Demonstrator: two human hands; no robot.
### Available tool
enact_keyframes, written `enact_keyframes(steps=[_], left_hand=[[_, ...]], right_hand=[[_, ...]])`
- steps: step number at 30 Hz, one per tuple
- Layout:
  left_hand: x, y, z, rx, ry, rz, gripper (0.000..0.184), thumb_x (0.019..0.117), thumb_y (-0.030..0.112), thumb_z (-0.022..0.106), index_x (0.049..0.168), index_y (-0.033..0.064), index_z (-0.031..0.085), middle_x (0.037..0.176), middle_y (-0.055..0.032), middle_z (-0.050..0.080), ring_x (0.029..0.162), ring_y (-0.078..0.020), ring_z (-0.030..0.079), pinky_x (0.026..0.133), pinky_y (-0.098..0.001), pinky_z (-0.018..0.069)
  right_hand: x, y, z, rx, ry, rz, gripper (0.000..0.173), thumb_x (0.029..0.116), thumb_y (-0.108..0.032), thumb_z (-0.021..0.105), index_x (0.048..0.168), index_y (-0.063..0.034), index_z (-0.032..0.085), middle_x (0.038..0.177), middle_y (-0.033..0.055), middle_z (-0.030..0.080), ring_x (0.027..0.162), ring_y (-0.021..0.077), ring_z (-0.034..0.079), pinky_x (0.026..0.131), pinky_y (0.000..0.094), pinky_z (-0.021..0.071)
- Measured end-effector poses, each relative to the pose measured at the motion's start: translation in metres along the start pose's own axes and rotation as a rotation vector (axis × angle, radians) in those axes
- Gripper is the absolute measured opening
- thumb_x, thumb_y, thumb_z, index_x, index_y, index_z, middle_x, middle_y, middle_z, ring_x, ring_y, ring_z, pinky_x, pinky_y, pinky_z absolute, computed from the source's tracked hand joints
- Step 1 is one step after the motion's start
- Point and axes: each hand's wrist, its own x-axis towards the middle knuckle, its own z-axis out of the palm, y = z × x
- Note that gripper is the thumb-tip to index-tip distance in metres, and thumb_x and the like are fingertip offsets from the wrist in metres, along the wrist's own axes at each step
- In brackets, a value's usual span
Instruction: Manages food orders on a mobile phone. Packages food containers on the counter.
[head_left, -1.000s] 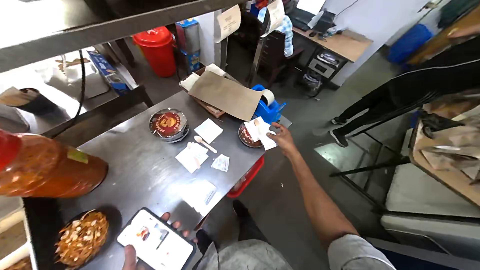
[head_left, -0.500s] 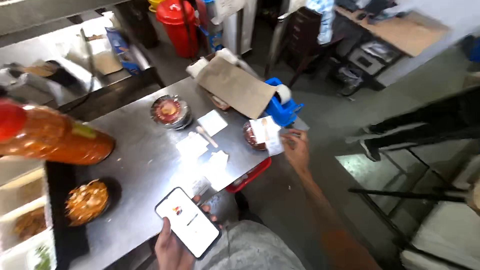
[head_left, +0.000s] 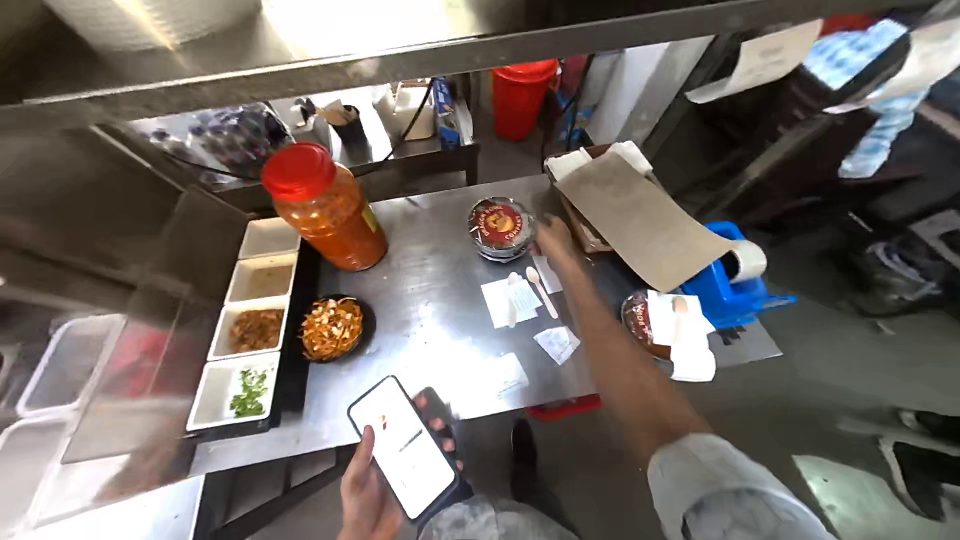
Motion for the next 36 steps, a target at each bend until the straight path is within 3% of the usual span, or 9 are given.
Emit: enact_keyframes(steps=[3,4,7,13,21,31,36], left_hand=[[-0.021,0.013,-0.012,-0.025,-0.014,0.058,0.073,0.0929,0.057,0.063,0.147,0.0088,0.053,0.142,-0.0261,0.055,0.123,-0.0471,0.059,0.101,-0.0728,0.0448],[-0.028,0.017,-0.015,-0.033,-0.010,0.071,0.073,0.0932,0.058,0.062,0.148,0.0092,0.053,0.143,-0.0259,0.055,0.124,-0.0471,0.059,0.102,-0.0728,0.0443],[-0.045,0.028,-0.025,-0.055,0.021,0.091,0.074,0.0924,0.059,0.062,0.147,0.0094,0.054,0.139,-0.0272,0.057,0.123,-0.0475,0.059,0.102,-0.0726,0.0439],[-0.050,0.044,-0.035,-0.066,0.046,0.136,0.073,0.0937,0.057,0.062,0.147,0.0081,0.054,0.139,-0.0273,0.058,0.124,-0.0477,0.059,0.103,-0.0728,0.0435],[-0.030,0.040,-0.032,-0.059,0.044,0.083,0.074,0.0931,0.056,0.063,0.148,0.0076,0.051,0.136,-0.0286,0.058,0.123,-0.0481,0.059,0.103,-0.0720,0.0438],[-0.026,0.029,-0.031,-0.072,0.030,0.070,0.075,0.0935,0.057,0.062,0.148,0.0066,0.051,0.136,-0.0286,0.058,0.123,-0.0487,0.058,0.103,-0.0732,0.0427],[-0.026,0.029,-0.030,-0.061,0.032,0.074,0.076,0.0933,0.058,0.062,0.148,0.0070,0.051,0.137,-0.0277,0.058,0.124,-0.0474,0.058,0.104,-0.0721,0.0429]], right_hand=[[0.025,-0.009,0.021,-0.176,0.054,0.029,0.050,0.0911,-0.035,0.075,0.126,-0.0005,0.065,0.112,0.0239,0.068,0.094,0.0359,0.068,0.083,0.0560,0.0554],[0.030,-0.007,0.023,-0.186,0.063,0.034,0.050,0.0899,-0.034,0.076,0.126,-0.0009,0.066,0.113,0.0234,0.068,0.093,0.0351,0.068,0.082,0.0556,0.0561],[0.029,-0.001,0.022,0.053,-0.001,0.101,0.053,0.0928,-0.022,0.073,0.139,-0.0053,0.053,0.113,0.0181,0.064,0.074,0.0226,0.065,0.064,0.0392,0.0580],[-0.010,-0.010,0.039,0.284,0.072,0.075,0.050,0.0924,-0.007,0.071,0.137,-0.0024,0.047,0.107,0.0192,0.061,0.064,0.0247,0.066,0.057,0.0413,0.0616],[-0.050,-0.003,0.052,0.383,0.004,0.064,0.038,0.0940,-0.002,0.067,0.126,-0.0019,0.047,0.088,0.0158,0.064,0.051,0.0228,0.064,0.048,0.0398,0.0612],[-0.089,-0.002,0.051,0.420,-0.064,0.075,0.031,0.0953,-0.001,0.065,0.121,-0.0030,0.048,0.088,0.0146,0.065,0.050,0.0220,0.064,0.047,0.0400,0.0610],[-0.075,0.012,0.053,0.448,-0.032,0.155,0.030,0.0964,-0.005,0.064,0.123,-0.0026,0.049,0.088,0.0142,0.064,0.054,0.0215,0.063,0.052,0.0409,0.0608]])
